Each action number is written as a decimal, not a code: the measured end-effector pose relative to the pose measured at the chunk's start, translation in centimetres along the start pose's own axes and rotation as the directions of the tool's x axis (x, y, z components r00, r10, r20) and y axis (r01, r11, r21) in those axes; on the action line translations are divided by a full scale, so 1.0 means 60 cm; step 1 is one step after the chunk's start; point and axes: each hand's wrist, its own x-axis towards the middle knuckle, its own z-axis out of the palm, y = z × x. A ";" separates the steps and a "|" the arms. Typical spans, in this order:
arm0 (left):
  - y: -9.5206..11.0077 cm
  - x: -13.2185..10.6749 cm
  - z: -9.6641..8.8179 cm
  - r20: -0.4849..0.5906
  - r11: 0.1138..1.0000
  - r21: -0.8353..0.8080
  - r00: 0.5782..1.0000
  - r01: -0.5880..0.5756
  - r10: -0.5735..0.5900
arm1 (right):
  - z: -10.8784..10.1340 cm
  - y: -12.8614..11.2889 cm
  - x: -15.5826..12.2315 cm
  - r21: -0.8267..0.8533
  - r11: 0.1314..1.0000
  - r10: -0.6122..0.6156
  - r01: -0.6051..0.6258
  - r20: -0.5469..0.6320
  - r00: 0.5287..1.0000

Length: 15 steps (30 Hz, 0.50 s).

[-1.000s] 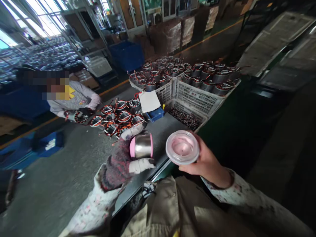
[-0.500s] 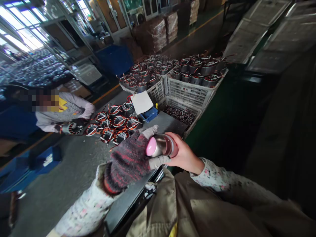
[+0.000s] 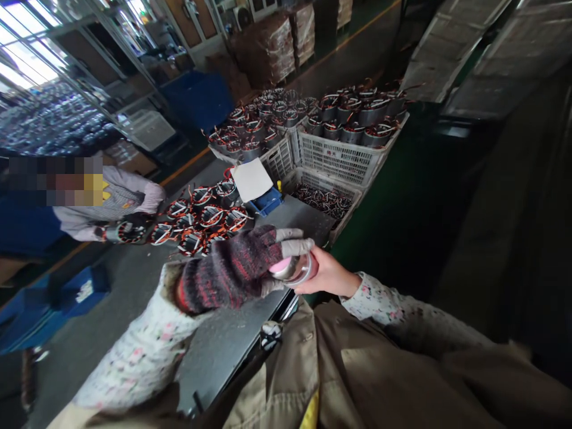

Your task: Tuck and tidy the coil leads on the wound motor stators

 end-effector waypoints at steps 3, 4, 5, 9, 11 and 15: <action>-0.003 0.005 0.019 -0.127 0.991 0.114 0.990 0.074 -0.059 | -0.007 0.005 0.003 -0.018 1.000 0.007 -0.009 -0.109 0.994; -0.003 0.007 0.026 -0.192 0.975 0.175 0.976 0.140 -0.105 | -0.010 0.008 0.004 -0.025 1.000 0.007 -0.010 -0.139 0.990; -0.002 0.008 0.032 -0.244 0.957 0.219 0.960 0.190 -0.135 | -0.013 0.010 0.005 -0.019 1.000 0.009 -0.012 -0.151 0.989; -0.009 0.013 0.032 -0.193 0.990 0.136 0.980 -0.027 0.054 | -0.022 0.015 0.005 0.055 0.998 0.032 -0.028 -0.060 0.998; -0.025 0.011 0.039 -0.213 0.992 -0.014 0.970 -0.124 0.118 | -0.022 0.011 0.003 0.098 0.995 0.027 -0.024 -0.030 0.999; -0.072 0.011 0.125 -0.433 0.936 -0.351 0.889 -0.010 -0.152 | -0.021 -0.003 0.001 0.064 0.997 -0.035 0.038 -0.058 0.998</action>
